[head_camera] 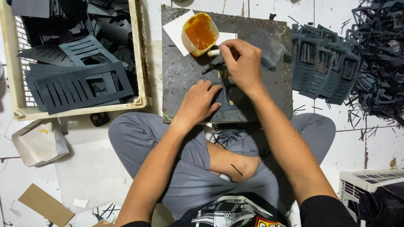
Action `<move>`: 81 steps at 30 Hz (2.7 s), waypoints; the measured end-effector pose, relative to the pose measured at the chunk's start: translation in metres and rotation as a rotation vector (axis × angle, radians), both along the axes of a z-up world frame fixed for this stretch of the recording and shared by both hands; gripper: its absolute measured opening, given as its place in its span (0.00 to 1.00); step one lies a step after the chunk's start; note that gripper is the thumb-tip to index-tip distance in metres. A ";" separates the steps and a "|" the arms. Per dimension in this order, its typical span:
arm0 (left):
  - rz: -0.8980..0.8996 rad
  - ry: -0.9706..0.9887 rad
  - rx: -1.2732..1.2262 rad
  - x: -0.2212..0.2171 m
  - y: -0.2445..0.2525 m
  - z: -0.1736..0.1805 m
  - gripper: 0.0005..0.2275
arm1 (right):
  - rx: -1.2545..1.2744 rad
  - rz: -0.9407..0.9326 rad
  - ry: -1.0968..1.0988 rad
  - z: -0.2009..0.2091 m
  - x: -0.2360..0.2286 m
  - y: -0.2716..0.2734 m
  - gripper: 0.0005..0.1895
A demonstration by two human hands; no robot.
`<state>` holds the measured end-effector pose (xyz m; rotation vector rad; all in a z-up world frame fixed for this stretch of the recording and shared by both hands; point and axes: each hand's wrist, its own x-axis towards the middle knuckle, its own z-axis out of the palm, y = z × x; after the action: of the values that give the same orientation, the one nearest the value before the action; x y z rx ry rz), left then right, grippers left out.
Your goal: The person sits cross-legged on the floor and applies glue with a glue stick along the inner edge of a dark cutout frame, then presses a mesh screen into the glued frame and adjusts it to fit, before placing the finished frame into a crate with similar frames.
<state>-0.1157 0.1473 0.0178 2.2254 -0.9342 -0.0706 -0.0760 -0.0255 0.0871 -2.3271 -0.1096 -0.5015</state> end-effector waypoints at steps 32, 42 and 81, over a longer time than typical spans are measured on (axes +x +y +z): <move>0.021 -0.042 0.179 0.000 -0.009 -0.007 0.34 | 0.032 -0.367 -0.020 -0.061 -0.184 0.001 0.11; -0.004 -0.016 0.196 0.003 -0.007 -0.006 0.34 | -0.131 -0.329 -0.138 -0.056 -0.183 0.007 0.11; 0.000 -0.022 0.182 0.002 -0.008 -0.008 0.35 | -0.308 -0.397 -0.163 -0.071 -0.194 -0.023 0.12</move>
<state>-0.1133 0.1397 0.0102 2.3972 -0.9740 -0.1359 -0.2698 -0.0481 0.0166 -2.6168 0.2182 -0.9285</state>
